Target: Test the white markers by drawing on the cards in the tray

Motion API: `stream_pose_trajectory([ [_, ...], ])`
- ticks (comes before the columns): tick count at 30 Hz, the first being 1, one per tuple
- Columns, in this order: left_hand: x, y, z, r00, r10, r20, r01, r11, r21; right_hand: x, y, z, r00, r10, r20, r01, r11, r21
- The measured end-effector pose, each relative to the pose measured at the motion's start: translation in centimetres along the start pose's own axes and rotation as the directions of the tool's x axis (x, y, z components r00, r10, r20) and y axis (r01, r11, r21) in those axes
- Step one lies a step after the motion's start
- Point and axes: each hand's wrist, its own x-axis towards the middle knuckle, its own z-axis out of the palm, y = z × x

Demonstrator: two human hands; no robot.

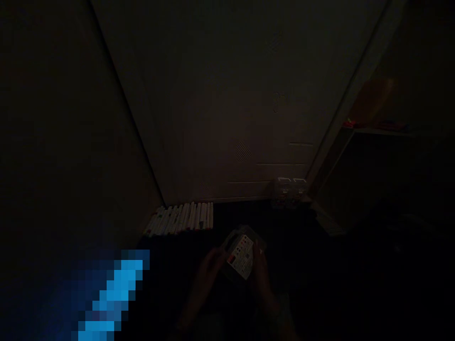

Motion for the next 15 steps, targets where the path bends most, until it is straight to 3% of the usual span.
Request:
stream_pose_trajectory([
  [5, -0.1, -0.8, -0.3, 0.996, 0.082, -0.031, -0.073, 0.973, 0.219, 0.3, 1.8, -0.6, 0.979, -0.099, -0.178, 0.088, 0.994, -0.071],
  [10, 0.4, -2.1, -0.9, 0.993, 0.116, -0.032, -0.1, 0.941, 0.323, 0.2, 2.9, -1.2, 0.969, -0.163, -0.186, 0.132, 0.977, -0.168],
  [15, 0.8, -1.9, -1.4, 0.994, 0.111, 0.021, -0.111, 0.936, 0.333, 0.3, 2.7, -1.2, 0.967, -0.167, -0.194, 0.13, 0.973, -0.193],
])
